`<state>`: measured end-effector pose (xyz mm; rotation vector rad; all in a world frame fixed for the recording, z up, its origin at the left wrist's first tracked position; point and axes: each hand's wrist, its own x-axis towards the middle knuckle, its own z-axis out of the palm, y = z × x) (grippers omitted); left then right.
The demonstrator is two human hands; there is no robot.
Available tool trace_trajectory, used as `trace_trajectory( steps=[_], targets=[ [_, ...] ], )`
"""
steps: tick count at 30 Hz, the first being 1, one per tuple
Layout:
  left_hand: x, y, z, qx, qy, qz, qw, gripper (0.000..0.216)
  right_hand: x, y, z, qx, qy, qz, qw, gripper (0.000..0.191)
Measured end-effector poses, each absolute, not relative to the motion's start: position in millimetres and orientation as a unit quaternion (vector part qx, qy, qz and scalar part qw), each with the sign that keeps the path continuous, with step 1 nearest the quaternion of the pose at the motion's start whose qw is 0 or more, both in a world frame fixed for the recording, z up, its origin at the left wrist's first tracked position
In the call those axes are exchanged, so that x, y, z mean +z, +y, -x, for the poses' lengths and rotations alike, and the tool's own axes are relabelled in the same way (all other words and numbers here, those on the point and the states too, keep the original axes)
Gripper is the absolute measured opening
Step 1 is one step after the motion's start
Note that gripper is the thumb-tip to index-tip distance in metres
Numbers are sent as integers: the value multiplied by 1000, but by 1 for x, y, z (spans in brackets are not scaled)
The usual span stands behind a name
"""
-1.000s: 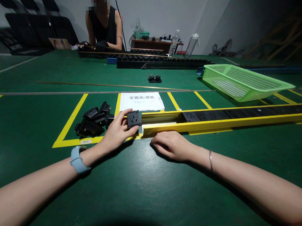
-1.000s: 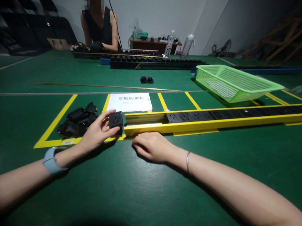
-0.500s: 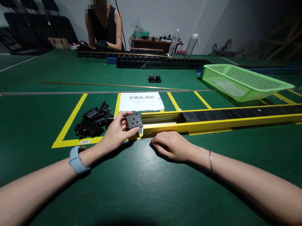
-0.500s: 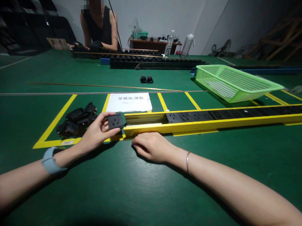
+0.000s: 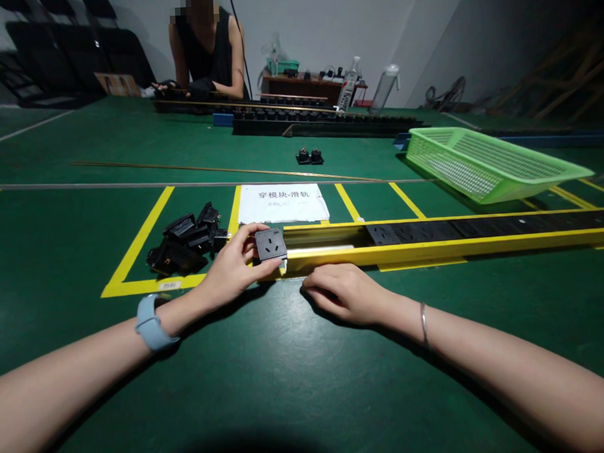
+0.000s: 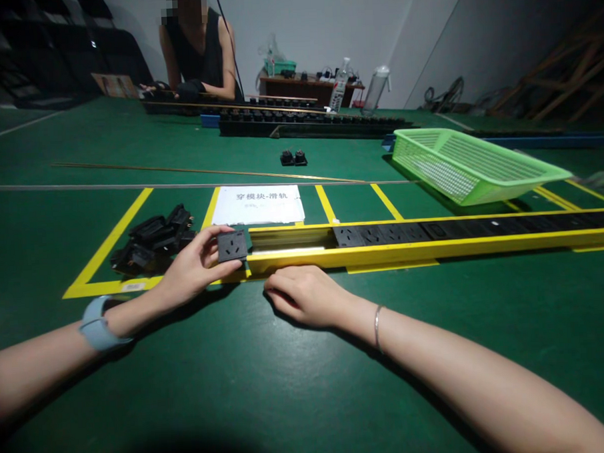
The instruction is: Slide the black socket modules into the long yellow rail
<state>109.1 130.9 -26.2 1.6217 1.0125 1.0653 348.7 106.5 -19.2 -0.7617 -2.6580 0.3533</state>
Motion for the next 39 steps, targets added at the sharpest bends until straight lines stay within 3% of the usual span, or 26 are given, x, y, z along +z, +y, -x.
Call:
trace_trajectory(
  steps=[10,39],
  targets=[
    [-22,133,-107,418,430,-700,386,47,-18,106,-349,130,-938,269,177,16],
    [-15,129,-109,417,439,-679,416,59,-18,106,-349,126,-939,267,177,17]
  ],
)
